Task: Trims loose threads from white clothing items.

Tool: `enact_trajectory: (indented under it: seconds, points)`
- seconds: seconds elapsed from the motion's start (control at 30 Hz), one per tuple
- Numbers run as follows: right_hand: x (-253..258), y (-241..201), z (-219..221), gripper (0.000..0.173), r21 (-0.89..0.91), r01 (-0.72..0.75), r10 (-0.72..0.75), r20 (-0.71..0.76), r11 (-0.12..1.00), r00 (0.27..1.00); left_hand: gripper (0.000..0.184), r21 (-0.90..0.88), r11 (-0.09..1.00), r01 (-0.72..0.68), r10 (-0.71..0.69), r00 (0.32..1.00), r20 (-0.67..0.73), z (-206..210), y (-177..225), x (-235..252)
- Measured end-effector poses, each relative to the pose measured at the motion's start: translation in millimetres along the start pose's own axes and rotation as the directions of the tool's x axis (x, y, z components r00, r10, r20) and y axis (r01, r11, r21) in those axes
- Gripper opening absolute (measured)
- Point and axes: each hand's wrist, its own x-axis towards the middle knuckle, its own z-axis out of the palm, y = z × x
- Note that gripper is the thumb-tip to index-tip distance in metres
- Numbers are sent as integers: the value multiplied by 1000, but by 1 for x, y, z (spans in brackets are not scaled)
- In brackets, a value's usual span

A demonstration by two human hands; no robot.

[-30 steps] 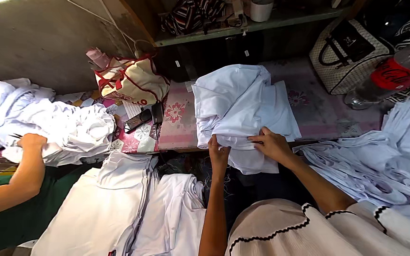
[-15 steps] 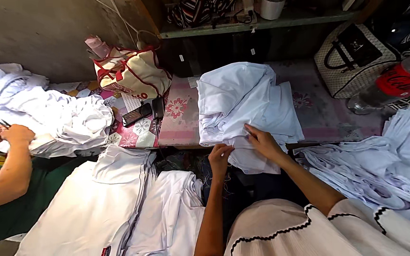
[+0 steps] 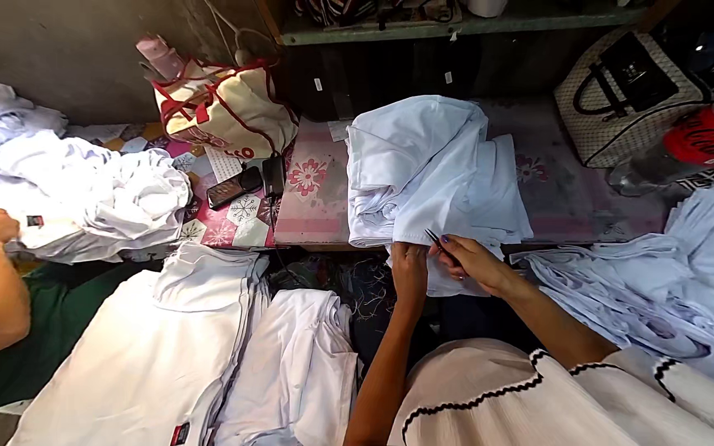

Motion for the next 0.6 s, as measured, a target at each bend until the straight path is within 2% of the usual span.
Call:
enact_trajectory:
  seconds: [0.1,0.27,0.4,0.5,0.6]
  points:
    - [-4,8,-4,39,11,-84,84,28,996,996,8,-6,999,-50,49,995,-84,17,-17,0]
    - [-4,30,-11,39,39,-209,209,0,977,978,6,-248,964,100,-103,995,3,-9,-14,-12]
    - [4,32,-5,41,64,-290,289,26,955,957,8,-306,934,185,-178,983,50,-25,-5,-15]
    - [9,28,0,40,84,-298,293,70,951,954,8,-321,929,183,-177,983,46,-29,0,-17]
    - [14,27,4,39,109,-288,285,49,951,957,8,-307,935,175,-178,984,20,-29,0,-20]
